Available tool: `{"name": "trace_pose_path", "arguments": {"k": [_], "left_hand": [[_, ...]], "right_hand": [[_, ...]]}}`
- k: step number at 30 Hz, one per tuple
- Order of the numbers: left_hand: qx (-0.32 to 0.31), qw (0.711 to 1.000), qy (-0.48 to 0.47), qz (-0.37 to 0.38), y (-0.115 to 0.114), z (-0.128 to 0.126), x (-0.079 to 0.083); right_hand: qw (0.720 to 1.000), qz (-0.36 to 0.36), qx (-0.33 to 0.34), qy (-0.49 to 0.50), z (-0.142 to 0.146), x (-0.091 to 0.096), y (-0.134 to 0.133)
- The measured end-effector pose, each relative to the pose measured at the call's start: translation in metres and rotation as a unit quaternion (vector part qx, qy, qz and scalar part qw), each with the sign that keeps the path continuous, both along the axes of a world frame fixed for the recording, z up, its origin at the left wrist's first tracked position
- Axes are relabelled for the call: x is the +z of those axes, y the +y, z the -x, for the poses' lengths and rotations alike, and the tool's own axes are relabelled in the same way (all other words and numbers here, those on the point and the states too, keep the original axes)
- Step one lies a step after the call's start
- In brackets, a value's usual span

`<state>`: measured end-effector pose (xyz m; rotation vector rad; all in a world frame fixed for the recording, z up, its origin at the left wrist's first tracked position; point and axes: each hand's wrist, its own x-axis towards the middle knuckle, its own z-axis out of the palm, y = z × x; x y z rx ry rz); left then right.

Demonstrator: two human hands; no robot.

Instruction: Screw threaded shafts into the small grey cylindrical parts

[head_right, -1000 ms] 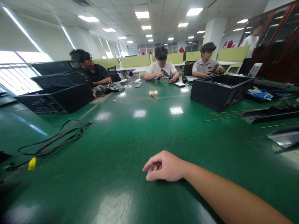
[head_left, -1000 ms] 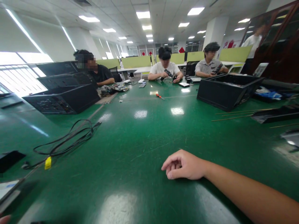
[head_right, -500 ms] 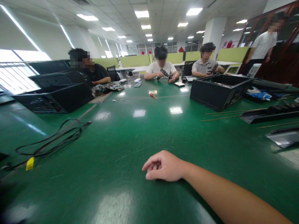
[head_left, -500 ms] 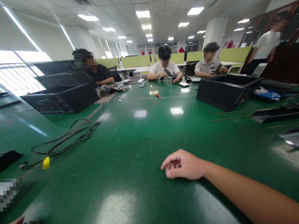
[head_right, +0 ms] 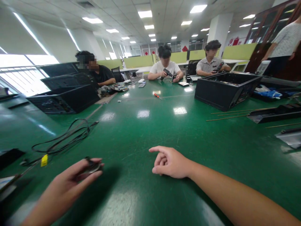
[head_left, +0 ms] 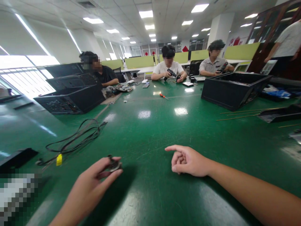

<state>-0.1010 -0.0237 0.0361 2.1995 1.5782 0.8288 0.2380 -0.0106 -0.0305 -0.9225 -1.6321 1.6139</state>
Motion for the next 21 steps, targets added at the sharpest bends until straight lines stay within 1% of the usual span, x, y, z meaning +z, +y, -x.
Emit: {"name": "trace_pose_path", "arguments": {"k": [2,3,5,6,8,10,13,17,21], "left_hand": [[-0.104,0.994,0.025,0.034,0.019,-0.036,-0.005],[-0.136,0.989,0.035,0.037,0.028,-0.055,-0.007],[-0.167,0.984,0.03,0.057,0.04,-0.09,-0.011],[-0.174,0.982,0.015,0.069,0.043,-0.103,-0.013],[-0.185,0.978,-0.022,0.094,0.046,-0.118,-0.019],[-0.193,0.975,-0.048,0.104,0.043,-0.121,-0.025],[-0.187,0.978,-0.046,0.085,0.038,-0.115,-0.032],[-0.188,0.978,-0.044,0.074,0.033,-0.113,-0.035],[-0.208,0.974,-0.064,0.069,0.029,-0.117,-0.038]], "right_hand": [[1.0,-0.018,-0.02,-0.008,-0.003,0.0,0.0],[0.999,-0.025,-0.029,-0.014,-0.004,0.0,0.001],[0.998,-0.033,-0.048,-0.027,-0.005,0.0,0.002],[0.997,-0.036,-0.056,-0.034,-0.005,-0.001,0.002],[0.995,-0.05,-0.07,-0.05,-0.003,-0.002,0.003],[0.993,-0.073,-0.071,-0.066,-0.001,-0.003,0.002],[0.988,-0.103,-0.073,-0.083,0.002,-0.003,0.0],[0.987,-0.109,-0.062,-0.106,0.003,0.001,-0.002],[0.982,-0.129,-0.055,-0.125,0.001,0.004,-0.003]]}}
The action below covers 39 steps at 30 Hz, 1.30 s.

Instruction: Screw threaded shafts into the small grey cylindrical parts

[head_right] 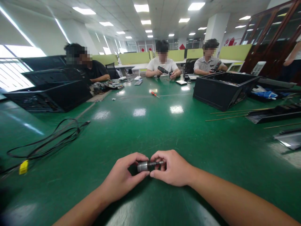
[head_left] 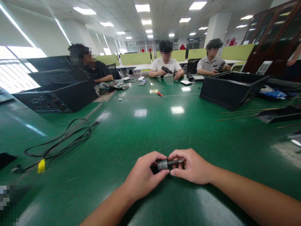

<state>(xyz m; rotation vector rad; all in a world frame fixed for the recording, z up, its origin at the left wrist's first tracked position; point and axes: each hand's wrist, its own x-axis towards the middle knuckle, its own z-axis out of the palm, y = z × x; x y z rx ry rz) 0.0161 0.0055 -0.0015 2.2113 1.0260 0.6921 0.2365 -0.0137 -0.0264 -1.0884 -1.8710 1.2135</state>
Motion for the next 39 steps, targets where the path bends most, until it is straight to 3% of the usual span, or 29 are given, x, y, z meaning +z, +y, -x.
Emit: {"name": "trace_pose_path", "arguments": {"k": [4,14,39], "left_hand": [[-0.024,1.0,-0.015,-0.003,-0.001,-0.001,-0.004],[-0.01,1.0,-0.019,-0.003,-0.004,-0.004,-0.007],[-0.032,0.996,-0.051,-0.063,-0.005,-0.002,-0.009]], "right_hand": [[1.0,-0.008,-0.005,0.013,0.0,-0.001,-0.002],[0.997,-0.062,-0.02,-0.046,0.0,0.004,-0.003],[0.99,-0.112,-0.032,-0.073,0.0,0.008,-0.005]]}}
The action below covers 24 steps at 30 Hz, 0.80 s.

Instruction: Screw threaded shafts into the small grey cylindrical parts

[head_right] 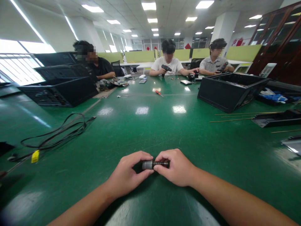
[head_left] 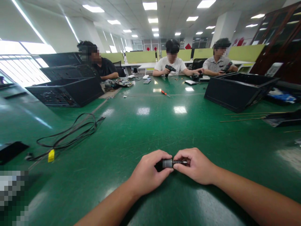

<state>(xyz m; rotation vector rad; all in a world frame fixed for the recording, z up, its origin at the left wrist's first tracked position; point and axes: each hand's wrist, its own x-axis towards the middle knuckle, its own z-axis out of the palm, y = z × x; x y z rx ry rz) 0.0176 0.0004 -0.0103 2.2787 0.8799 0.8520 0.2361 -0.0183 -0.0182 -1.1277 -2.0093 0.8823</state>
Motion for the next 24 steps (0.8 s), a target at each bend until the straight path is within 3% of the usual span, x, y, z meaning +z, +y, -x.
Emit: {"name": "trace_pose_path", "arguments": {"k": [7,24], "left_hand": [[0.006,1.0,0.002,0.002,-0.0003,-0.0005,0.0014],[0.02,1.0,0.0,-0.009,0.0024,0.0012,0.0018]], "right_hand": [[1.0,-0.005,-0.004,-0.005,-0.001,0.0002,0.0003],[0.995,-0.092,-0.01,-0.041,-0.0026,-0.0032,-0.0015]]}}
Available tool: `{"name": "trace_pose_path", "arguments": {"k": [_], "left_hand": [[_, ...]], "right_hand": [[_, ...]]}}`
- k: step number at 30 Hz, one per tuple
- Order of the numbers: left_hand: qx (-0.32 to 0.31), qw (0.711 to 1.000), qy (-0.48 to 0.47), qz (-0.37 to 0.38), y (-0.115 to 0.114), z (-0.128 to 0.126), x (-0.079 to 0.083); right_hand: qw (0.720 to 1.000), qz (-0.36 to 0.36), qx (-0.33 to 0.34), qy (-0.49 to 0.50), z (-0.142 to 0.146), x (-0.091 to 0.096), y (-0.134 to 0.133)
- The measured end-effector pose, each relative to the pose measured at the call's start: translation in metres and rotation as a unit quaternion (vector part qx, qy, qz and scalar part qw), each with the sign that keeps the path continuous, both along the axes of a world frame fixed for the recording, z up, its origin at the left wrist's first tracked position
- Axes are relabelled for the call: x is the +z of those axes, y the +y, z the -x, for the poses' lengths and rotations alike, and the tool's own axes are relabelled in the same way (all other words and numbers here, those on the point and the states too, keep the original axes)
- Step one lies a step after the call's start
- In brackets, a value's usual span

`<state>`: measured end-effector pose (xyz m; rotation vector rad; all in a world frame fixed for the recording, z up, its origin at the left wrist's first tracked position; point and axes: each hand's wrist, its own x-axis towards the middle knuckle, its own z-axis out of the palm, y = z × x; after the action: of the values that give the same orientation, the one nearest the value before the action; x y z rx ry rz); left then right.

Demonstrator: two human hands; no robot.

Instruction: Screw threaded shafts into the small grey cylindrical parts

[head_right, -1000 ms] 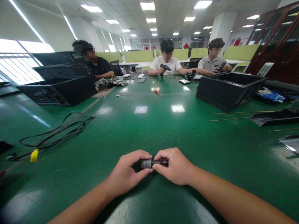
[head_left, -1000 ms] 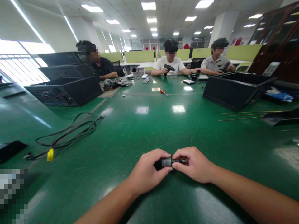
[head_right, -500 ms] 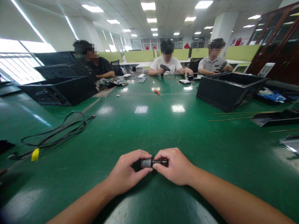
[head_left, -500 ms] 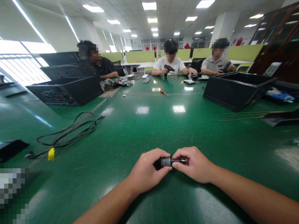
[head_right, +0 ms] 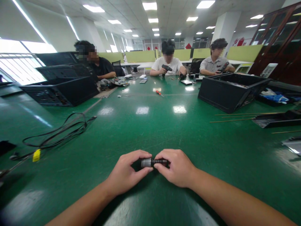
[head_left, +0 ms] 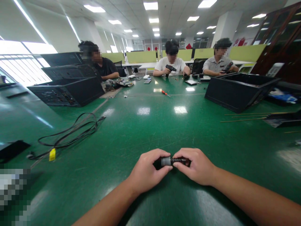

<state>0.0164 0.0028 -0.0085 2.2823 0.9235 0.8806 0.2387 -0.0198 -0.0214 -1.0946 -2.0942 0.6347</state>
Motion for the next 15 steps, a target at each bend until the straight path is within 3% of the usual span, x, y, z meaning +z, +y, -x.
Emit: {"name": "trace_pose_path", "arguments": {"k": [15], "left_hand": [[0.014,1.0,-0.014,-0.019,-0.0001,0.0004,-0.0016]], "right_hand": [[1.0,-0.006,-0.004,0.02,0.0004,-0.003,-0.0002]]}}
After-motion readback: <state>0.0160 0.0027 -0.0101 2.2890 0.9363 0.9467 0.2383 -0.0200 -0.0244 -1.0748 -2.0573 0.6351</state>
